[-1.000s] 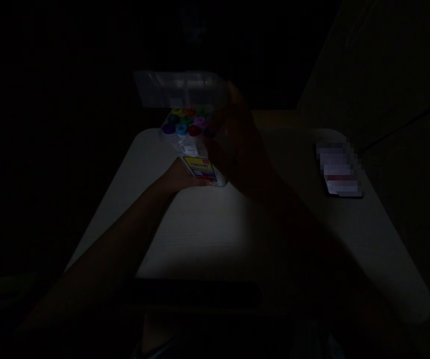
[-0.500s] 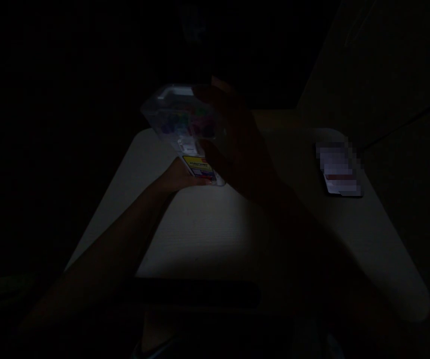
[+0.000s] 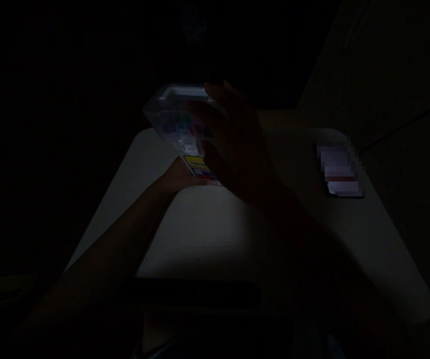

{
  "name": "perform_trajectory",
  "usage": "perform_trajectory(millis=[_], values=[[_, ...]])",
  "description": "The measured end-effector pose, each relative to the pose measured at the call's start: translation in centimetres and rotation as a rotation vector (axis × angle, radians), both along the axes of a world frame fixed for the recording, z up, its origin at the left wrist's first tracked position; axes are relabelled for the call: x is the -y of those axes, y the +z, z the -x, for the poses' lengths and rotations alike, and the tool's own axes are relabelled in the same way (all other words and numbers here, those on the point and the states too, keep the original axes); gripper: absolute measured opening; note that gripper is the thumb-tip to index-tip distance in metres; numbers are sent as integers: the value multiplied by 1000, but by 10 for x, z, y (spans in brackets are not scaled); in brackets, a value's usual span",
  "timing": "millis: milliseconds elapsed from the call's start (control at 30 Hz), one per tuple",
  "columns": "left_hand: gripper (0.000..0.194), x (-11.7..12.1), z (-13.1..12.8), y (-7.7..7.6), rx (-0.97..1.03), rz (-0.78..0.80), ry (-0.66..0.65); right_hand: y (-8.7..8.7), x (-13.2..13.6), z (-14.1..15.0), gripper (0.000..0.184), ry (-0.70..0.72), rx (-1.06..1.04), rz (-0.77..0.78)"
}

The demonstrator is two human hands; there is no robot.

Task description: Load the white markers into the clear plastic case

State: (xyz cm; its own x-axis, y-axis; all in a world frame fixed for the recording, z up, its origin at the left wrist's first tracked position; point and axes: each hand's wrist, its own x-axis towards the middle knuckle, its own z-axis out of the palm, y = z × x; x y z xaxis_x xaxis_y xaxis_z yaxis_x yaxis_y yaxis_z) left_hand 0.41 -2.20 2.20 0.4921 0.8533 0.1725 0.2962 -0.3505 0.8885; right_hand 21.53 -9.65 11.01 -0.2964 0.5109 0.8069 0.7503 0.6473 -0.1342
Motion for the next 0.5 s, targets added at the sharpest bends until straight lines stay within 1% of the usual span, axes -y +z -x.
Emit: perform_trajectory(millis=[167, 233, 367, 433, 500], values=[[74, -1, 0, -1, -3, -25, 3, -1, -4, -3, 39, 52, -30, -74], [75, -1, -1, 0, -4, 3, -6, 1, -3, -3, 42, 43, -26, -25], [76, 0, -1, 1, 6, -3, -2, 7, 1, -2, 51, -22, 18, 159], [75, 0, 0, 0, 0, -20, 14, 9, 2, -1, 52, -25, 32, 172], [75, 1, 0, 0, -6, -27, 22, 10, 1, 0, 50, 11, 28, 139]])
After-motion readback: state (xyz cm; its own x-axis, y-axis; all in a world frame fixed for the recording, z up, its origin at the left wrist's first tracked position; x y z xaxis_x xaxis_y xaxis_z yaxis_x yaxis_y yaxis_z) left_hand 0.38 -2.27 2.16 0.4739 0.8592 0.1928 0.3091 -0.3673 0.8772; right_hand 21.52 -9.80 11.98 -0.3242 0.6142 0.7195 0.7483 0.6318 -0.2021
